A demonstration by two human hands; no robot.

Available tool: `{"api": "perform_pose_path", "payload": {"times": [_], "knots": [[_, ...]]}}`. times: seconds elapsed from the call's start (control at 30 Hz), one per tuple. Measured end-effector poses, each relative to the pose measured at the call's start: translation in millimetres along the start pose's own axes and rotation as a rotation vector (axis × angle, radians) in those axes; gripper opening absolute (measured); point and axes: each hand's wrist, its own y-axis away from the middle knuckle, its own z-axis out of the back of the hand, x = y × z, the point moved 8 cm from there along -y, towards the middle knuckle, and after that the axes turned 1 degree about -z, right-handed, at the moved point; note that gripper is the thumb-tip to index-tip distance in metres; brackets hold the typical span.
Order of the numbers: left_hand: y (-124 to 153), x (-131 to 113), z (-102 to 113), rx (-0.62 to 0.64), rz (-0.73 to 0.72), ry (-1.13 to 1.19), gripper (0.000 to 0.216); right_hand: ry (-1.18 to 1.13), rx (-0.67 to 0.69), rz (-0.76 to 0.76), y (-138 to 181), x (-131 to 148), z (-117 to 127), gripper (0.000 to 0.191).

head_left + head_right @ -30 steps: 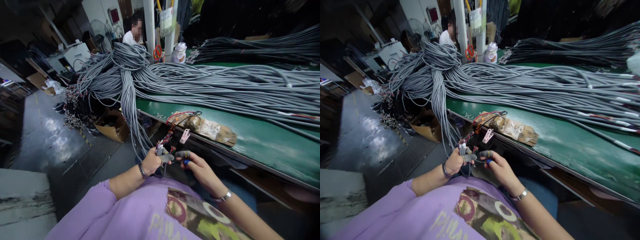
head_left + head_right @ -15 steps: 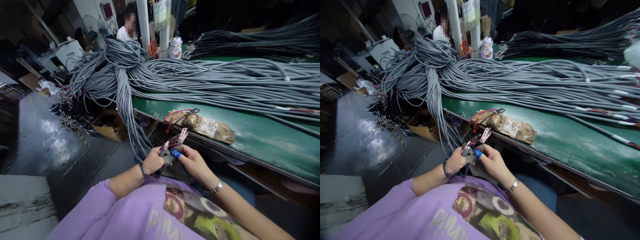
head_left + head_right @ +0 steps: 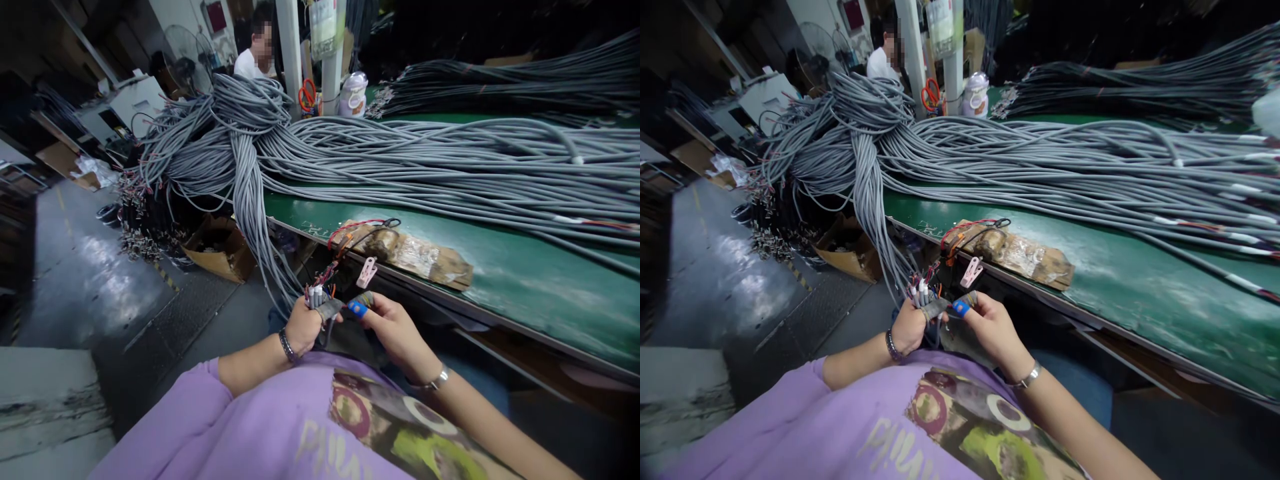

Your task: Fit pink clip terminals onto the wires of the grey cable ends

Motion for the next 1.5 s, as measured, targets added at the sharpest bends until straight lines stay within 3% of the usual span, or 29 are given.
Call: {"api": "perform_pose_path", "payload": {"times": [0.17,0.3,0.5,0.63,0.77,0.97,1.2,1.5], "knots": [[0,2,-6,0.058,0.043,0.048,0.039,-0.035,-0.015,-0.012,4,3,0,0.036],[2,4,-12,0.105,0.096,0.076,0.039,-0.033,0.073,0.007,2,10,-8,0.033],[7,8,-19,0.171,0.121,-0.006,0.033,0.139,0.131,0.022,-7,4,-16,0.032],[5,6,-16,0.125,0.071,-0.037,0.034,0.064,0.18,0.044,-6,7,-14,0.033],[1,2,-14,0.085,0.077,-0.005,0.041,0.059,0.082,0.032,-3,4,-1,0.038],[4,10,-26,0.291,0.245,-0.043,0.047,0.049,0.092,0.048,-2,-3,-2,0.035],[1,4,-6,-0.005,0.155,0.081,0.046,0.09,0.001,-0.012,-4,-2,4,0.042],[1,6,-8,0.01,0.178,0.108,0.045,-0.039,0.073,-0.071,-2,-6,3,0.04]]}}
